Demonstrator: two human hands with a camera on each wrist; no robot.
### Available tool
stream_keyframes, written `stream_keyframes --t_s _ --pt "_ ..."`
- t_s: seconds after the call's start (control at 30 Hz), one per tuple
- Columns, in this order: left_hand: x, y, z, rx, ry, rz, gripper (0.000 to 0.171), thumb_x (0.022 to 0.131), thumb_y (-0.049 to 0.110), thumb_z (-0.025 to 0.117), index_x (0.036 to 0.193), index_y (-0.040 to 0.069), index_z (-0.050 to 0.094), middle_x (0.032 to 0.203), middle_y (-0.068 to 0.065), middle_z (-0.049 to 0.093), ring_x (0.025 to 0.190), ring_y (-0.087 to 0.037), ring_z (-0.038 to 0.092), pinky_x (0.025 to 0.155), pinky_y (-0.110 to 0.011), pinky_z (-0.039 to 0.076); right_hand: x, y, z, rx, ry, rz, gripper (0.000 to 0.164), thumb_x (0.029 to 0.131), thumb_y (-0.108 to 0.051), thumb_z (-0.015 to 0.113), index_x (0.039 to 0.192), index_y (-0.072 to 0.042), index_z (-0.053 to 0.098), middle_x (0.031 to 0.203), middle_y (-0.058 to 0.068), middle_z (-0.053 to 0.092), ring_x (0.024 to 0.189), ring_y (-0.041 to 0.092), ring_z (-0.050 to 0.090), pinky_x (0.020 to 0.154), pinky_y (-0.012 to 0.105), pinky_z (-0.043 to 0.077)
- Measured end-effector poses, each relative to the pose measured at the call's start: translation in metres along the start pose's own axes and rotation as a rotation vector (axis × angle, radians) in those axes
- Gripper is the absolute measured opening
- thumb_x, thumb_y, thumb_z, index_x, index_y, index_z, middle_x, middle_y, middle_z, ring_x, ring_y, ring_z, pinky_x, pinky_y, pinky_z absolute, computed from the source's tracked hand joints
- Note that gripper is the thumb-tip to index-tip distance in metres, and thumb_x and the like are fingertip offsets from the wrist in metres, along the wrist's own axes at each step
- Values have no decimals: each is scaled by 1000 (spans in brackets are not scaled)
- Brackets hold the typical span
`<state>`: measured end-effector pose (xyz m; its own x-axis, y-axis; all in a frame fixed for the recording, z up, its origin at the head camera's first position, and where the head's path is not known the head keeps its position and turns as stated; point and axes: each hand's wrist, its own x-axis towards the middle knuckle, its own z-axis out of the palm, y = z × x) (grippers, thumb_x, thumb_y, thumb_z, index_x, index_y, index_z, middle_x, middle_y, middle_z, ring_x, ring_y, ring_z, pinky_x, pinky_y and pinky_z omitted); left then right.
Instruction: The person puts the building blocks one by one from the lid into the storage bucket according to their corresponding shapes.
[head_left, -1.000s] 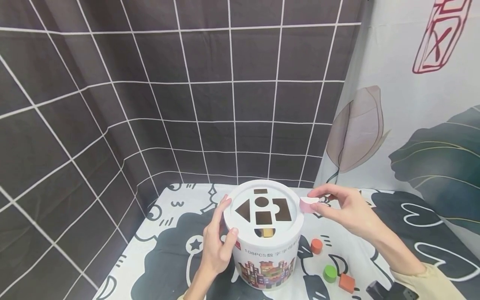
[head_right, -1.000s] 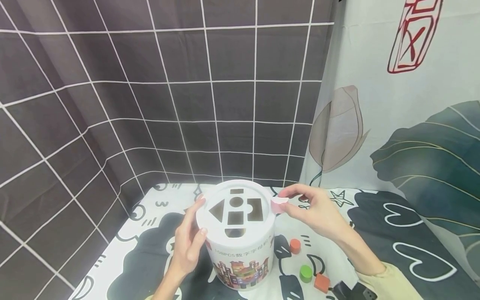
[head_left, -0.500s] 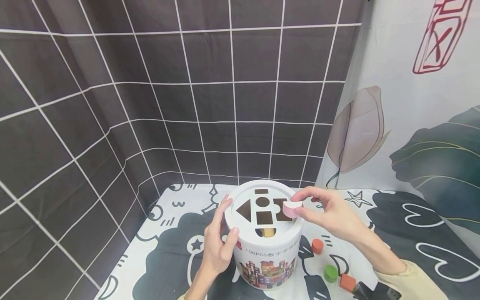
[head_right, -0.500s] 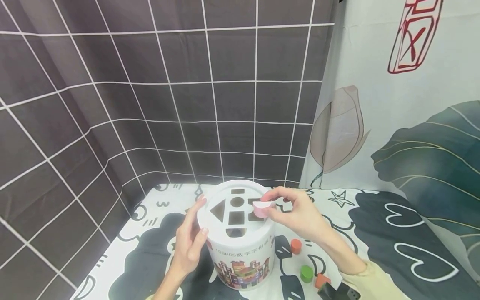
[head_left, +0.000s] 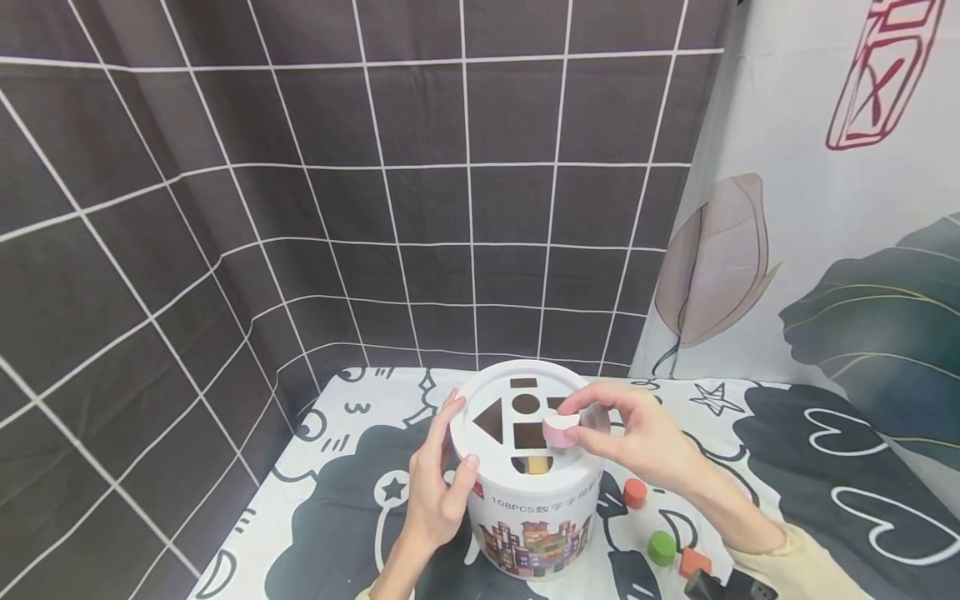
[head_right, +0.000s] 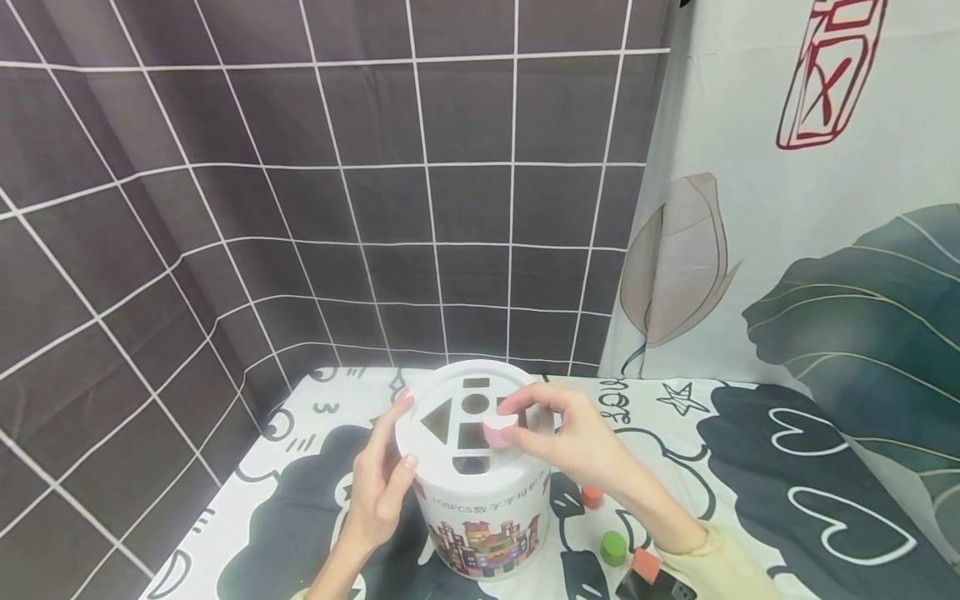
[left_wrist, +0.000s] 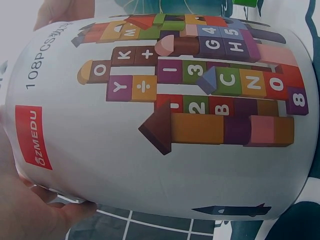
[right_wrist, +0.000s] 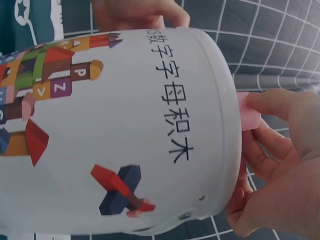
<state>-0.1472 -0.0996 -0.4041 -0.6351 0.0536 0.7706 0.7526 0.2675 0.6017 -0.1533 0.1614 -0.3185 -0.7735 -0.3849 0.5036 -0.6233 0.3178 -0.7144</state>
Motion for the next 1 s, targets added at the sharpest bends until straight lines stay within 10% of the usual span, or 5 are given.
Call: stream_keyframes --t_s 0.27,0.53,1.0 --pt "0 0 0 8 -3 -4 63 80 10 53 141 -4 48 151 -22 43 133 -34 49 101 -46 47 2 -5 10 37 -37 -41 27 82 -3 78 104 -17 73 96 -4 66 71 20 52 62 29 46" --pt "0 0 0 6 -4 -6 63 80 9 54 142 -3 48 151 -22 43 133 -34 48 102 -45 46 2 -12 19 5 -59 39 26 79 -11 83 102 -21 74 104 -10 66 101 15 58 93 32 46" --pt "-1 -2 0 10 0 4 62 81 10 53 141 -4 48 151 -20 43 133 -34 49 103 -41 46 5 -17 27 -39 -51 -107 25 78 -6 83 98 -18 76 100 -11 70 97 15 56 88 32 46"
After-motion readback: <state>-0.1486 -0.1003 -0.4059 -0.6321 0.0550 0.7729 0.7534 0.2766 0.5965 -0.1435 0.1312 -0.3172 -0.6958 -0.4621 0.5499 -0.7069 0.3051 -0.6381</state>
